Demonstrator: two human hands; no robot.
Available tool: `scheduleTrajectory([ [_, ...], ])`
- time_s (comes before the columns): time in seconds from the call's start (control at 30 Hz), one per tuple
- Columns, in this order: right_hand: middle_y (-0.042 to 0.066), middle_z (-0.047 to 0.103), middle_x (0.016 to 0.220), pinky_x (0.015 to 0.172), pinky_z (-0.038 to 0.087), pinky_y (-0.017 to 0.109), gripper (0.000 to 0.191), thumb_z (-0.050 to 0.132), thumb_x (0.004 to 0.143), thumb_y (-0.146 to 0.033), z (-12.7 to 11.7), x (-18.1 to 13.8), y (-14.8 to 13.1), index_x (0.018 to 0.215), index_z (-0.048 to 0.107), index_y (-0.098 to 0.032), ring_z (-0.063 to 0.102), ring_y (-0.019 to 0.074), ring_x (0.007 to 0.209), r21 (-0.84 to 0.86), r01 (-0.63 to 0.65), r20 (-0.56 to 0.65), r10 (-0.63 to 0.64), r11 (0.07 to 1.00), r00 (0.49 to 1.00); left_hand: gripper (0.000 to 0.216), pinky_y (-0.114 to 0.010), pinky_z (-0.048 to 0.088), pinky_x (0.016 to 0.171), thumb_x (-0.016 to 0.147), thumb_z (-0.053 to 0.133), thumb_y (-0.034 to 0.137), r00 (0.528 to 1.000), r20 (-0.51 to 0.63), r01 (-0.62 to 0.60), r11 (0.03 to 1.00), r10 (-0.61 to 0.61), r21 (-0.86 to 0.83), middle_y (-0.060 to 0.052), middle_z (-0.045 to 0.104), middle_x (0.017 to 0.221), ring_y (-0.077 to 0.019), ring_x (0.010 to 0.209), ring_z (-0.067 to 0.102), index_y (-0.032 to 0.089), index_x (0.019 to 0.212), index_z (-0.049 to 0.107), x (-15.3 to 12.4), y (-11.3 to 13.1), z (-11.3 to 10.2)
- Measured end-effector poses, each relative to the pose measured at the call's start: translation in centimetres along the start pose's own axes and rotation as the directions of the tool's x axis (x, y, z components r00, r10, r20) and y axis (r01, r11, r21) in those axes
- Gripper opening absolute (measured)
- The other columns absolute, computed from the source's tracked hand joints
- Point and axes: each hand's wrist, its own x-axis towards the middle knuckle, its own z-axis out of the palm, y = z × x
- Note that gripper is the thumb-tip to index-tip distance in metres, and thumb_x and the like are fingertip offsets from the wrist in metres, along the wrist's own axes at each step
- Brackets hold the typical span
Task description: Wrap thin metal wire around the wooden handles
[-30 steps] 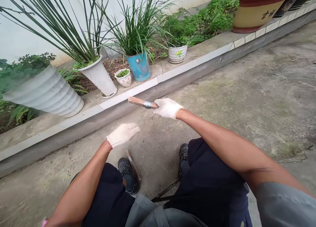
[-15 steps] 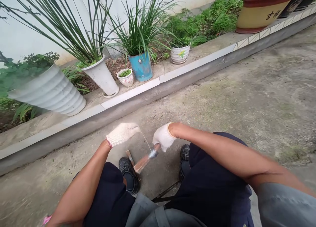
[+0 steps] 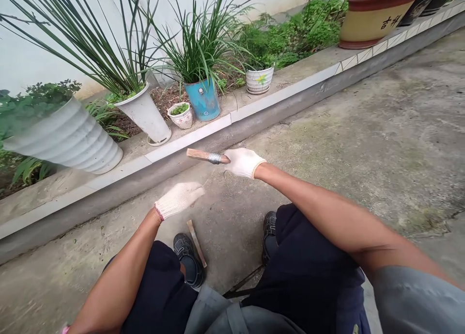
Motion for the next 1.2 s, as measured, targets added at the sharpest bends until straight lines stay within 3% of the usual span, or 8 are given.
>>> scheduleTrajectory([
  [0.1, 0.016, 0.074, 0.1, 0.077, 0.046, 0.034, 0.032, 0.063, 0.084, -0.027, 1.0, 0.2, 0.0, 0.114, 0.072, -0.019, 0.07, 0.0279, 0.089, -0.185, -0.032, 0.128, 0.056, 0.982, 0.99, 0.041, -0.025, 0.039, 0.064, 0.104, 0.041, 0.045, 1.0, -0.002, -0.018, 0.999, 0.018, 0.027, 0.004, 0.063, 0.065, -0.0147, 0.062, 0.059, 0.02, 0.086, 0.068, -0.2, -0.1, 0.0],
  [0.23, 0.014, 0.074, 0.091, 0.075, 0.046, 0.035, 0.029, 0.067, 0.074, -0.015, 2.6, -1.0, -1.2, 0.101, 0.075, -0.017, 0.069, 0.0262, 0.084, -0.307, 0.256, 0.474, -0.086, 0.917, 0.877, 0.04, -0.025, 0.04, 0.066, 0.104, 0.041, 0.043, 0.999, -0.023, -0.029, 0.998, 0.03, 0.051, 0.002, 0.067, 0.072, -0.0155, 0.067, 0.06, 0.021, 0.097, 0.073, -0.3, -0.5, -0.1],
  [0.43, -0.003, 0.061, 0.068, 0.063, 0.035, 0.027, 0.018, 0.071, 0.071, -0.033, 2.5, -3.4, -2.4, 0.083, 0.067, -0.021, 0.056, 0.0145, 0.065, 0.154, 0.532, 0.633, -0.497, 0.832, 0.593, 0.038, -0.025, 0.044, 0.07, 0.102, 0.044, 0.044, 1.0, 0.002, 0.01, 1.0, -0.01, 0.004, 0.001, 0.066, 0.069, -0.0175, 0.071, 0.062, 0.021, 0.095, 0.074, -0.1, -0.4, -0.2],
  [0.57, -0.006, 0.058, 0.066, 0.057, 0.031, 0.025, 0.024, 0.068, 0.075, -0.043, 0.2, -3.6, -2.3, 0.084, 0.061, -0.021, 0.051, 0.0112, 0.059, 0.319, 0.382, 0.468, -0.495, 0.867, 0.732, 0.034, -0.027, 0.047, 0.074, 0.1, 0.049, 0.042, 0.999, 0.032, 0.026, 0.999, -0.025, -0.032, -0.002, 0.068, 0.072, -0.0186, 0.073, 0.063, 0.02, 0.088, 0.073, -0.1, -0.4, -0.1],
  [0.67, -0.004, 0.06, 0.07, 0.057, 0.03, 0.024, 0.028, 0.066, 0.078, -0.046, -0.9, -2.7, -2.1, 0.087, 0.061, -0.021, 0.051, 0.0116, 0.062, 0.323, 0.243, 0.225, -0.323, 0.915, 0.919, 0.04, -0.028, 0.045, 0.069, 0.102, 0.045, 0.046, 0.999, 0.012, 0.045, 0.998, -0.044, -0.034, -0.001, 0.064, 0.067, -0.0177, 0.065, 0.06, 0.019, 0.085, 0.069, -0.2, -0.3, -0.2],
  [0.77, 0.0, 0.065, 0.076, 0.059, 0.033, 0.025, 0.029, 0.061, 0.082, -0.047, -0.8, -1.4, -1.4, 0.091, 0.062, -0.02, 0.054, 0.0133, 0.065, 0.295, 0.129, 0.039, -0.147, 0.947, 0.988, 0.043, -0.027, 0.042, 0.066, 0.104, 0.039, 0.047, 1.0, -0.017, 0.014, 0.999, -0.015, -0.04, 0.003, 0.061, 0.065, -0.0161, 0.063, 0.059, 0.02, 0.084, 0.065, -0.4, -0.2, -0.2],
  [1.0, 0.014, 0.073, 0.1, 0.072, 0.044, 0.033, 0.031, 0.057, 0.088, -0.036, 1.0, 0.4, 0.0, 0.113, 0.069, -0.021, 0.068, 0.0263, 0.087, -0.072, -0.057, 0.024, 0.058, 0.996, 0.998, 0.042, -0.027, 0.039, 0.065, 0.104, 0.039, 0.046, 1.0, -0.025, -0.014, 1.0, 0.015, 0.028, 0.003, 0.062, 0.066, -0.0162, 0.065, 0.059, 0.021, 0.084, 0.066, -0.7, -0.1, -0.4],
  [1.2, 0.008, 0.07, 0.08, 0.076, 0.046, 0.036, 0.021, 0.072, 0.069, -0.018, 3.2, -0.7, -1.2, 0.089, 0.074, -0.021, 0.068, 0.0257, 0.081, -0.225, 0.247, 0.504, -0.105, 0.943, 0.857, 0.039, -0.025, 0.043, 0.072, 0.103, 0.042, 0.042, 0.998, -0.049, -0.042, 0.997, 0.045, 0.063, 0.001, 0.071, 0.081, -0.017, 0.073, 0.062, 0.021, 0.098, 0.074, -0.8, -0.6, -0.7],
])
